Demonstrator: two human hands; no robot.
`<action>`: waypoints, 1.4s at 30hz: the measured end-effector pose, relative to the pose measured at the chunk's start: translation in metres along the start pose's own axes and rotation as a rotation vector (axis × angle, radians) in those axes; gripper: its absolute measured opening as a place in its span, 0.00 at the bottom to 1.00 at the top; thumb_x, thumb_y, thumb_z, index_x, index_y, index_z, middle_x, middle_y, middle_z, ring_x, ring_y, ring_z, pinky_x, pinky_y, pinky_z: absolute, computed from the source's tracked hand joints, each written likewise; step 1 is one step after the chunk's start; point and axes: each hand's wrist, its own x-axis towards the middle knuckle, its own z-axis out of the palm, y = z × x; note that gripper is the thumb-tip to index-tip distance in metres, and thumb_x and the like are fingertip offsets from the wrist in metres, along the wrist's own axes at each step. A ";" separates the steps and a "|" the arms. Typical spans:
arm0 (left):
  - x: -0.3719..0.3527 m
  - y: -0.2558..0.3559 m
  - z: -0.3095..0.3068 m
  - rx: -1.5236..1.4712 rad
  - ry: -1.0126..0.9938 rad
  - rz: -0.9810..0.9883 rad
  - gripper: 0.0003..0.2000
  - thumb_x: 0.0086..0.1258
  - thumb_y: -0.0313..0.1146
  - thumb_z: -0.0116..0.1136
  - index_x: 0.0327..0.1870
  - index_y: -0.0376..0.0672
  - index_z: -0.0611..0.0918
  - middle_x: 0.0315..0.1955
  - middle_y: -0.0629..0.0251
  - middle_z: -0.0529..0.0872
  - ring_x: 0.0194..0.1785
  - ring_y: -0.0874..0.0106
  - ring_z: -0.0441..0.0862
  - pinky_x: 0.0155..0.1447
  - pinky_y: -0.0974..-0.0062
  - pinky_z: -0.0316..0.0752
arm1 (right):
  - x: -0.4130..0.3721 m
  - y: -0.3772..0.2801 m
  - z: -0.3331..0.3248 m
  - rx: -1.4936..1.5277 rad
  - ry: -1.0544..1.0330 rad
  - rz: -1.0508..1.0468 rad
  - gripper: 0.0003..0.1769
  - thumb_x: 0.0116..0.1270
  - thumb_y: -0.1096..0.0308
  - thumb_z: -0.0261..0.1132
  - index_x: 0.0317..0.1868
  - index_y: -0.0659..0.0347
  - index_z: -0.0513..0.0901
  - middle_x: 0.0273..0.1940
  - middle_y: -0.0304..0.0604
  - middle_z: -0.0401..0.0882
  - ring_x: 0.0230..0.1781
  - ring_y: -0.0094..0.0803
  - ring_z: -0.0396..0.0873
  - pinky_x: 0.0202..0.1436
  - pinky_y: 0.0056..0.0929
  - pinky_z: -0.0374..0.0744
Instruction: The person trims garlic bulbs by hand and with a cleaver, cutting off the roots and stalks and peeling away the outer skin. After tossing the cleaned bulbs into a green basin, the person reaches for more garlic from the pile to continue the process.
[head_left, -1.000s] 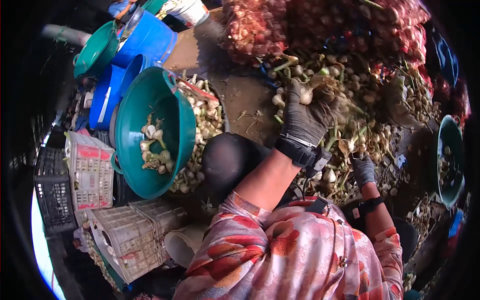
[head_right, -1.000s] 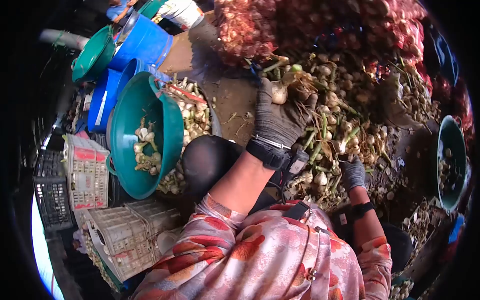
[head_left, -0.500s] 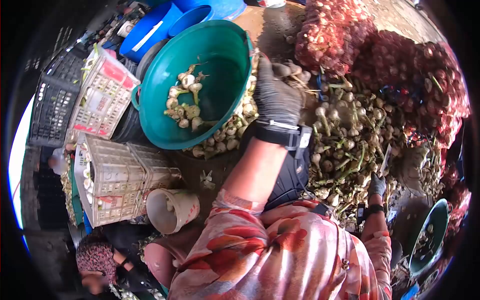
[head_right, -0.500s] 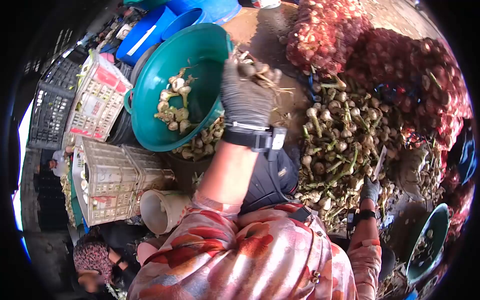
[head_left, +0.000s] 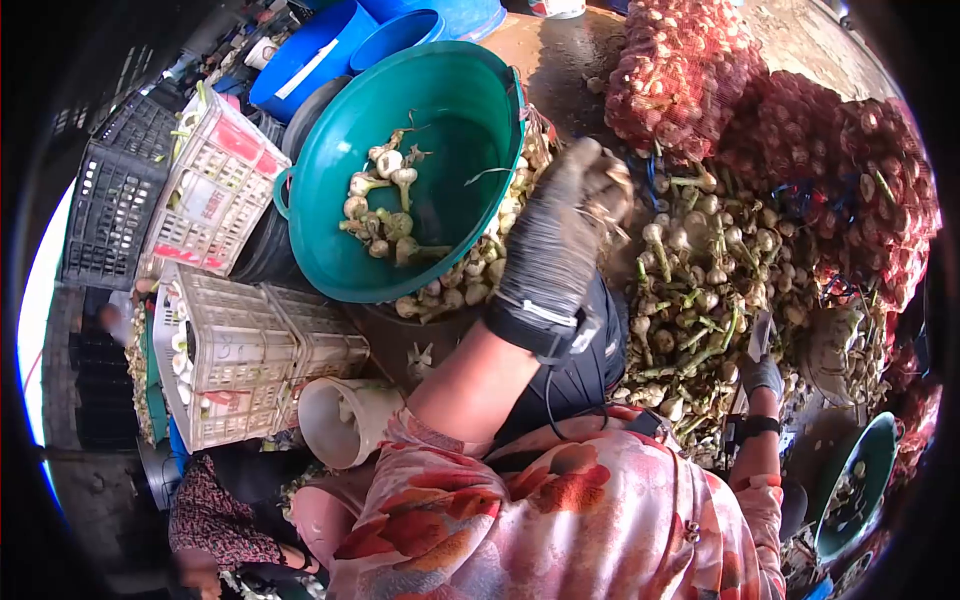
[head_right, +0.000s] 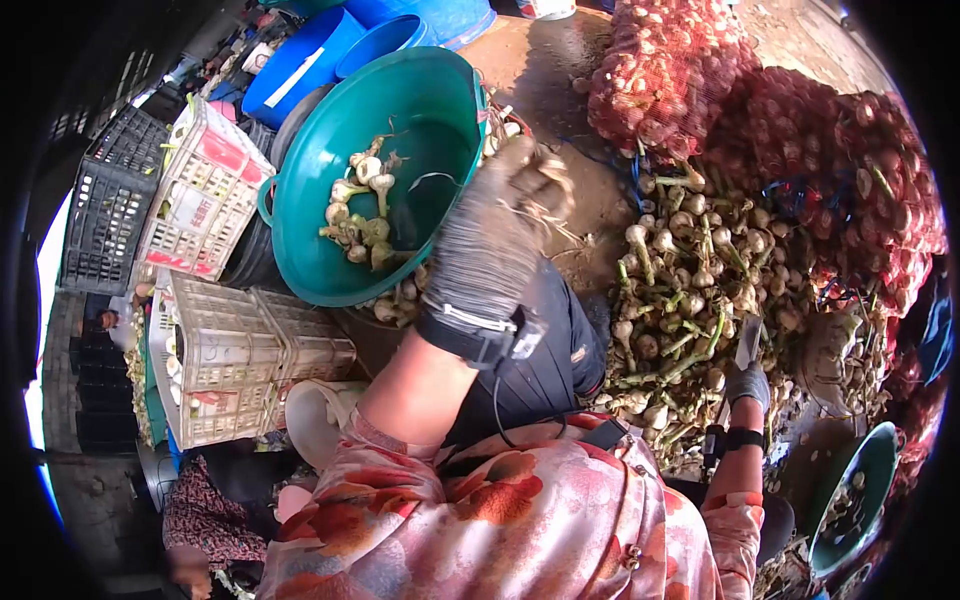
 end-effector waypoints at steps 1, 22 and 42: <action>-0.004 -0.029 0.008 0.051 -0.029 -0.027 0.20 0.76 0.49 0.49 0.55 0.40 0.77 0.46 0.60 0.83 0.50 0.67 0.80 0.54 0.68 0.75 | -0.011 -0.014 -0.020 0.204 0.102 -0.170 0.37 0.66 0.44 0.61 0.67 0.62 0.70 0.62 0.58 0.75 0.64 0.44 0.73 0.65 0.37 0.71; 0.292 -0.071 -0.116 1.454 0.756 0.285 0.23 0.68 0.37 0.54 0.65 0.46 0.71 0.55 0.52 0.79 0.57 0.61 0.78 0.56 0.65 0.73 | -0.025 0.016 0.031 0.935 0.096 -0.443 0.21 0.71 0.65 0.63 0.62 0.63 0.74 0.48 0.42 0.80 0.44 0.26 0.76 0.52 0.25 0.74; 0.324 -0.080 -0.219 2.161 0.945 -0.093 0.34 0.69 0.40 0.55 0.71 0.43 0.52 0.65 0.49 0.70 0.67 0.56 0.70 0.66 0.56 0.67 | -0.025 -0.013 0.039 0.744 -0.046 -0.468 0.16 0.64 0.65 0.68 0.49 0.63 0.82 0.42 0.49 0.84 0.40 0.38 0.84 0.45 0.32 0.80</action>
